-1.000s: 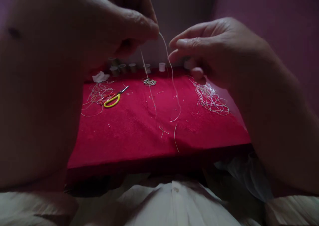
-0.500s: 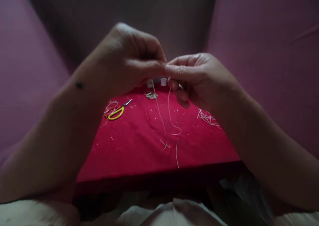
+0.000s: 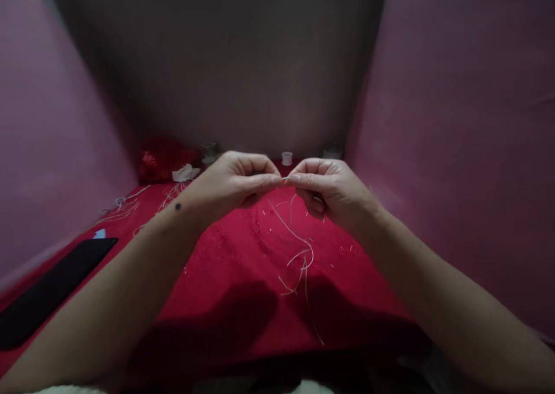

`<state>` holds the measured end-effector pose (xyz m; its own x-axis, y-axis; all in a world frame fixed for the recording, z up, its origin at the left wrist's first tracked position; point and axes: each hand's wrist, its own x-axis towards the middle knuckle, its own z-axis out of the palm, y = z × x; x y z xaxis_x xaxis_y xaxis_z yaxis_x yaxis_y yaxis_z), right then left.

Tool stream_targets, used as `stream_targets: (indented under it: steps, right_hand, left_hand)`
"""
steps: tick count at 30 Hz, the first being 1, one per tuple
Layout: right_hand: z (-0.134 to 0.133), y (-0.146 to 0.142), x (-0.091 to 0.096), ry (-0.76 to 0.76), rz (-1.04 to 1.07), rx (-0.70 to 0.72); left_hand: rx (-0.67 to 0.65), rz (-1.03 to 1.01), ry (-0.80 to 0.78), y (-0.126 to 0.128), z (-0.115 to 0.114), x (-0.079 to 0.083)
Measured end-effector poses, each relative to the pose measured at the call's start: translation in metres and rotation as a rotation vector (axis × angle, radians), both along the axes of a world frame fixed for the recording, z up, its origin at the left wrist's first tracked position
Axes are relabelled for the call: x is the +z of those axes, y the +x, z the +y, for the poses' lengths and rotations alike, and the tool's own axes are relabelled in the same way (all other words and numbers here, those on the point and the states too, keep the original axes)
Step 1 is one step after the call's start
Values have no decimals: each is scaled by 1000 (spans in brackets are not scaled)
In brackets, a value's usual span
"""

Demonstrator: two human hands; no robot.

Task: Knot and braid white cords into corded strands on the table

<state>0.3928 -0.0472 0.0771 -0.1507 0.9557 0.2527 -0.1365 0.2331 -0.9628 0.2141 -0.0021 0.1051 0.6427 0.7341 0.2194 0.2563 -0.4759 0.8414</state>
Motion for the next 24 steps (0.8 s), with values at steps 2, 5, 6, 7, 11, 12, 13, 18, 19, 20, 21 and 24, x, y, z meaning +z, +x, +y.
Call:
stream_targets:
  steps: [2, 5, 6, 7, 11, 12, 13, 18, 19, 20, 21, 24]
  right_hand:
    - [9, 2, -11, -12, 18, -22]
    - [22, 3, -30, -27, 51, -47]
    - [26, 3, -36, -32, 62, -46]
    - [29, 2, -43, -36, 79, -44]
    - [36, -3, -68, -74, 163, -97]
    - [37, -4, -72, -92, 163, -128]
    - [38, -4, -76, -107, 147, -161]
    - [39, -4, -91, -69, -42, -277]
    - [38, -4, -93, -44, -83, -286]
    - [38, -4, -94, -17, -121, -289]
    - [37, -5, -96, 10, -156, -290]
    - [35, -6, -97, 46, -236, -298]
  left_hand:
    - [-67, -7, -212, -3, 9, -8]
    - [-166, -49, -517, -5, 18, -20]
    - [-185, -86, -589, -4, 21, -24]
    - [-196, -134, -641, -2, 23, -29]
    - [-184, -324, -693, 13, 31, -53]
    - [-173, -339, -670, 17, 33, -60]
    - [-158, -331, -624, 21, 35, -67]
    - [-60, -24, -114, 29, 36, -86]
    - [-41, 55, 21, 29, 35, -88]
    - [-30, 133, 154, 29, 34, -90]
    - [-23, 207, 281, 29, 33, -92]
    - [-12, 406, 521, 30, 31, -98]
